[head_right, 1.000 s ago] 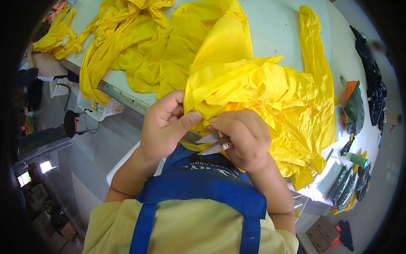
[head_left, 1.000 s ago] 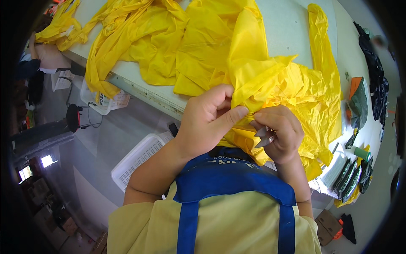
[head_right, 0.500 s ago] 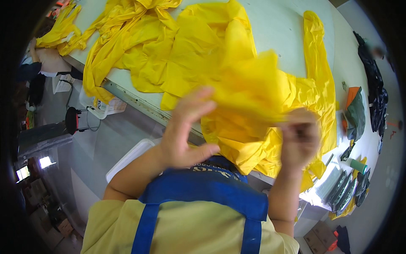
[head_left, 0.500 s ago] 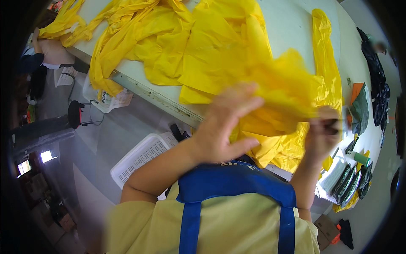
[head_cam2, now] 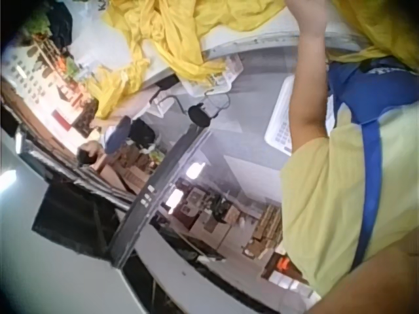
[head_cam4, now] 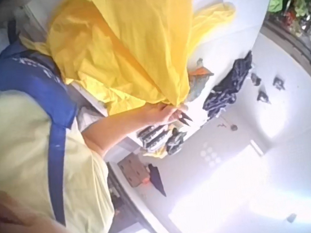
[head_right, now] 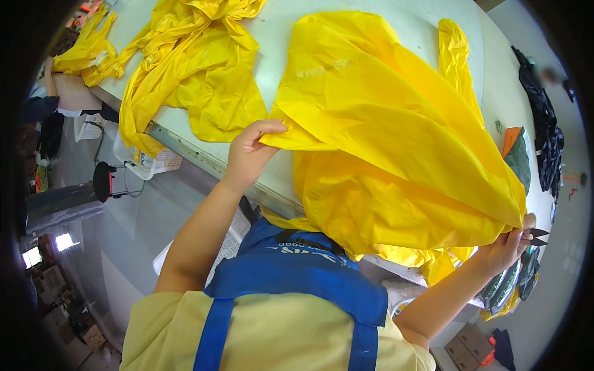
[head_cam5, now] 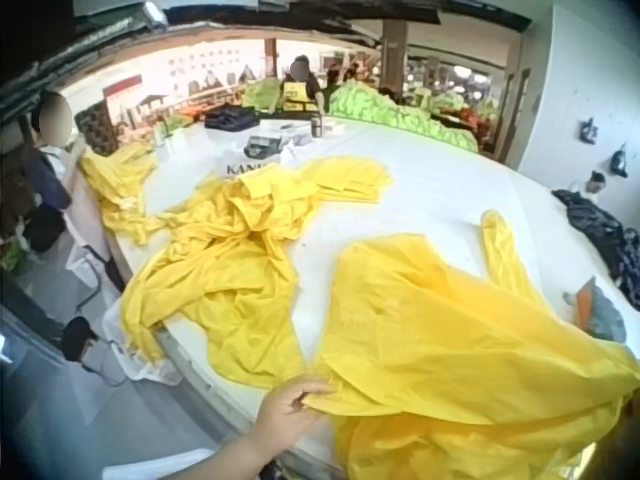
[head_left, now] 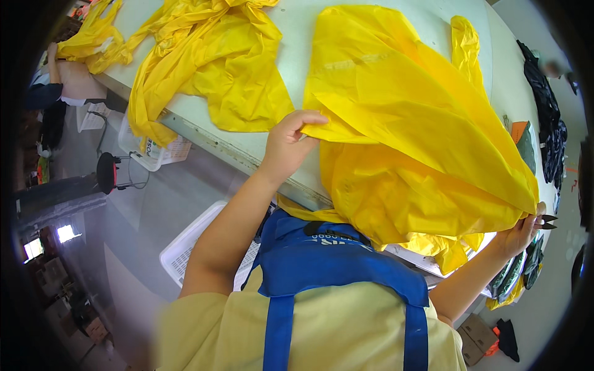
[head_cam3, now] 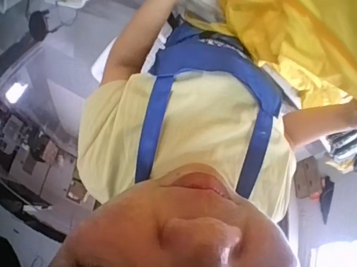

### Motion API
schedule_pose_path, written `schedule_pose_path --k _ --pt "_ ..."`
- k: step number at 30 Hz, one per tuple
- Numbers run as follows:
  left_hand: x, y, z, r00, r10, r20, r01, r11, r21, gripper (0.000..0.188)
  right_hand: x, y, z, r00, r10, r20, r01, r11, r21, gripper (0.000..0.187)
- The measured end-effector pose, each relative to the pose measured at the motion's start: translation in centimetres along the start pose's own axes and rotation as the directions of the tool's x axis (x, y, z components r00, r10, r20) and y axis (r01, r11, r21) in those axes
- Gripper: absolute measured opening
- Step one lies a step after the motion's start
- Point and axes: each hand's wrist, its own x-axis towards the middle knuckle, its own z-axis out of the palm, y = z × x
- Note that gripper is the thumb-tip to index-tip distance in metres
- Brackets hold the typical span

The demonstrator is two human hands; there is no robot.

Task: The person spreads a large yellow fabric on a table, folds and aligns edges, then uses scissors to trim excess material. The person repeatedly adjusts and smooths the fabric while cutting along edges.

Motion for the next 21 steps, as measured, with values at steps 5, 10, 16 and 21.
schedule_pose_path --k 5,10,16,21 --pt "-1.7 2.5 0.5 0.908 0.39 0.15 -0.418 0.845 0.334 0.023 -3.2 2.5 -6.7 0.867 0.225 -0.444 -0.444 0.753 -0.485 0.019" --pt "-3.0 4.8 3.9 0.709 0.613 0.348 -0.698 0.539 0.472 0.024 -4.7 2.4 6.0 0.893 -0.225 -0.389 -0.19 0.596 -0.78 0.018" --pt "-3.7 5.6 5.1 0.608 0.662 0.437 -0.788 0.438 0.433 0.02 -3.2 6.6 21.2 0.976 0.213 0.048 -0.144 0.793 -0.592 0.048" --pt "-3.8 6.1 4.6 0.641 0.647 0.413 -0.763 0.477 0.436 0.021 -1.1 8.3 20.2 0.841 0.542 0.007 -0.507 0.791 -0.342 0.022"
